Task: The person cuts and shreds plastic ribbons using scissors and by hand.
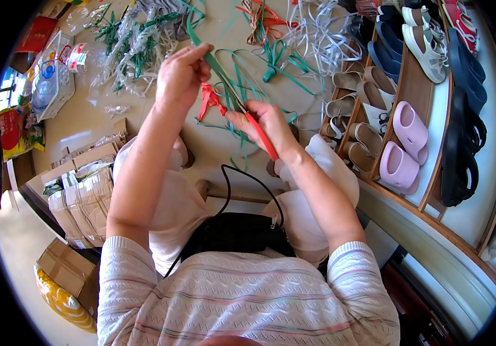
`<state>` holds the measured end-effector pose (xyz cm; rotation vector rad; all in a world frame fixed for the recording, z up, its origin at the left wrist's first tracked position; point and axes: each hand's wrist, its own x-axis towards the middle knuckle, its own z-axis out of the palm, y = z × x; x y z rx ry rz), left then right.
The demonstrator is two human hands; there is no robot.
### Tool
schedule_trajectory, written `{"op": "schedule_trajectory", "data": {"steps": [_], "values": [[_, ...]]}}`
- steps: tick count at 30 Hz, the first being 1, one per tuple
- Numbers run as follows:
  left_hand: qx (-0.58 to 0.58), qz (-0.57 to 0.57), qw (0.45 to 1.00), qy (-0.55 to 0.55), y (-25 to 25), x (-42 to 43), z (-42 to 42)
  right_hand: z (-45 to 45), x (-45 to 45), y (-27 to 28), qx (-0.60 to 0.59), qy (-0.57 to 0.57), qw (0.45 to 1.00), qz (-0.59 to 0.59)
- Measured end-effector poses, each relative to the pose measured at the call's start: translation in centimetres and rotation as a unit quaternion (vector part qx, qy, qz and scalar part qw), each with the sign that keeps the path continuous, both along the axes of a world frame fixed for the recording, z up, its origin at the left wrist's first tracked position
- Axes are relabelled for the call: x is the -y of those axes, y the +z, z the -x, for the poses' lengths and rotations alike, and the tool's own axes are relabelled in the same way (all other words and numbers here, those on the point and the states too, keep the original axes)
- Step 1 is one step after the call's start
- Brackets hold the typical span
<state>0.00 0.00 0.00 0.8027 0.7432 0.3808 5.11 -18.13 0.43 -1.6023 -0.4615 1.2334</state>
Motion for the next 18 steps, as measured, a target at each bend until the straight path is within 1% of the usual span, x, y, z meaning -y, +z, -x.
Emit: {"op": "schedule_trajectory", "data": {"steps": [2,5,6,9,12,15,18], "values": [[0.008,-0.002,1.000,0.018,0.0,-0.4,-0.2,0.0,0.4,0.0,-0.046,-0.004,0.999,-0.009],[0.003,0.006,1.000,0.006,-0.3,0.7,-0.4,-0.3,0.5,0.5,-0.055,-0.036,0.998,0.000],[0.008,0.008,1.000,0.002,-0.3,0.8,-0.3,-0.6,0.2,0.4,-0.046,-0.027,0.999,0.004],[0.015,0.012,1.000,-0.013,-0.4,1.4,-0.3,-0.9,-0.2,0.6,0.047,0.009,0.999,-0.012],[0.007,0.001,1.000,-0.020,-0.1,1.4,-0.2,-1.0,-0.1,0.5,0.071,0.023,0.997,0.001],[0.011,0.002,1.000,-0.019,-0.2,1.5,-0.3,-1.0,-0.1,0.7,0.066,0.022,0.998,0.004],[0.010,0.003,1.000,-0.023,-0.5,1.4,-0.2,-0.6,0.1,0.7,0.009,-0.009,1.000,0.021]]}}
